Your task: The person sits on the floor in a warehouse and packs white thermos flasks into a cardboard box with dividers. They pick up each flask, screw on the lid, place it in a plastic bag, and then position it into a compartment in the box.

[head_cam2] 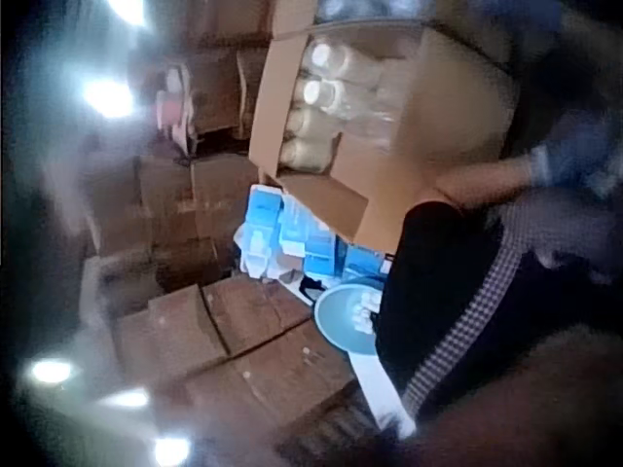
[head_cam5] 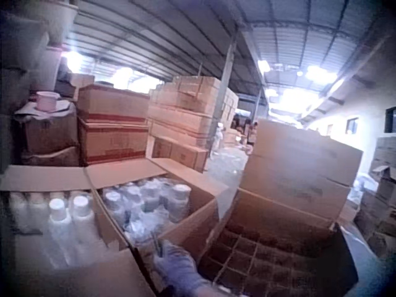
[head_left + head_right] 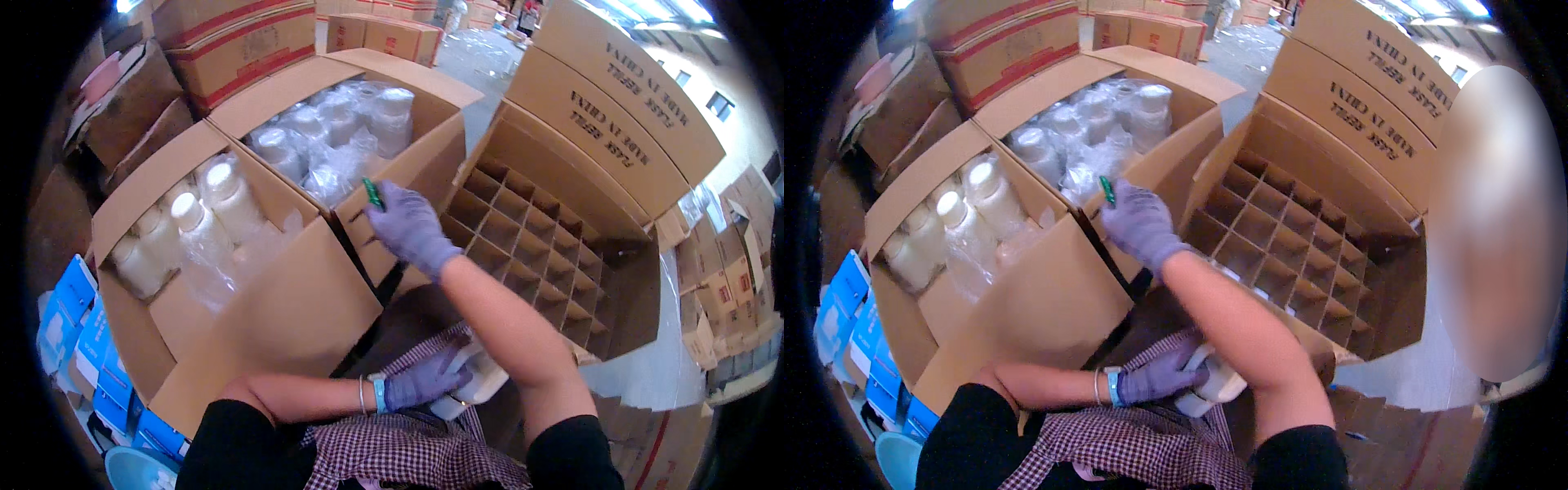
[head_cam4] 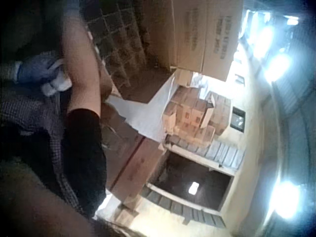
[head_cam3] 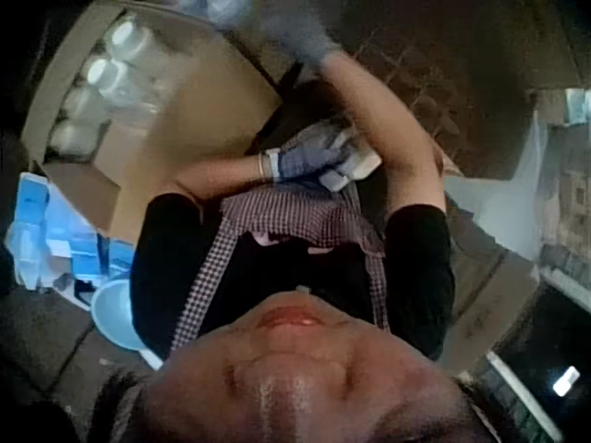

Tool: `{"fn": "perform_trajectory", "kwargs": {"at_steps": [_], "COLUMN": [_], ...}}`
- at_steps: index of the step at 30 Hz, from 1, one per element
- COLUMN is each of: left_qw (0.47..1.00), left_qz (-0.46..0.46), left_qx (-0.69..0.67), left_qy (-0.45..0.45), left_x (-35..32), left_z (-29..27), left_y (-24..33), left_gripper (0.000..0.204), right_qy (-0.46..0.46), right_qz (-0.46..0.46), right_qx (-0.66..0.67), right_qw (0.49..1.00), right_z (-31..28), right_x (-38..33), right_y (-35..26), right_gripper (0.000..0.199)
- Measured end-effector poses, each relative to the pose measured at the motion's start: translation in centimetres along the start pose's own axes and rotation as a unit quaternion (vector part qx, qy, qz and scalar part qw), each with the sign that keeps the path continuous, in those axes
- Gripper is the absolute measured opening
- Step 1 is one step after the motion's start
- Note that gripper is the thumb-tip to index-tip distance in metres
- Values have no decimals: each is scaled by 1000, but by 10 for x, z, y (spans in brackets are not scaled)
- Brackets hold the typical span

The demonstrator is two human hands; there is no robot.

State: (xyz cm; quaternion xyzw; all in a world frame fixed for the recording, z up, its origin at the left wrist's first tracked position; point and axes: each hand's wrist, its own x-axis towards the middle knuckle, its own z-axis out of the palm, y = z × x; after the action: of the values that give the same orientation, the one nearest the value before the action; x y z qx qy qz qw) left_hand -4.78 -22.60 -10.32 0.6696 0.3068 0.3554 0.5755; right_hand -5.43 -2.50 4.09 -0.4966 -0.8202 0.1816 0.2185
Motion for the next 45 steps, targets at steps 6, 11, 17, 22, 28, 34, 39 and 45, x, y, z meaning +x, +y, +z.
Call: {"fn": "perform_trajectory", "kwargs": {"at_steps": [6, 11, 17, 22, 28, 34, 39, 45], "left_qw": [987, 932, 928, 757, 860, 996, 948, 945], "left_qz": [-67, -144, -22, -344, -199, 22, 172, 168], "left_qx": [88, 183, 105, 553, 440, -38, -218, -233], "left_qy": [-115, -279, 357, 52, 166, 77, -155, -157], "left_x": [-22, 5, 113, 136, 176, 183, 198, 216], "left_z": [-94, -244, -432, -530, -485, -410, -281, -155], "left_y": [60, 133, 74, -72, 30, 214, 292, 298], "left_gripper": [65, 50, 34, 43, 38, 56, 68, 79], "right_qy": [-31, -130, -169, -226, -152, -59, 201, 454], "right_qz": [-4, -28, -111, -105, 5, 83, -72, -42], "right_qx": [-15, 80, 132, 142, 160, 221, 108, 103], "right_qw": [999, 988, 970, 958, 975, 970, 971, 884], "right_z": [87, 78, 3, -41, -117, -144, -141, -140], "right_x": [67, 57, -17, -64, -148, -186, -160, -123], "right_y": [-15, 13, 29, 62, 105, 114, 57, 64], "right_gripper": [39, 48, 50, 51, 44, 46, 70, 55]}}
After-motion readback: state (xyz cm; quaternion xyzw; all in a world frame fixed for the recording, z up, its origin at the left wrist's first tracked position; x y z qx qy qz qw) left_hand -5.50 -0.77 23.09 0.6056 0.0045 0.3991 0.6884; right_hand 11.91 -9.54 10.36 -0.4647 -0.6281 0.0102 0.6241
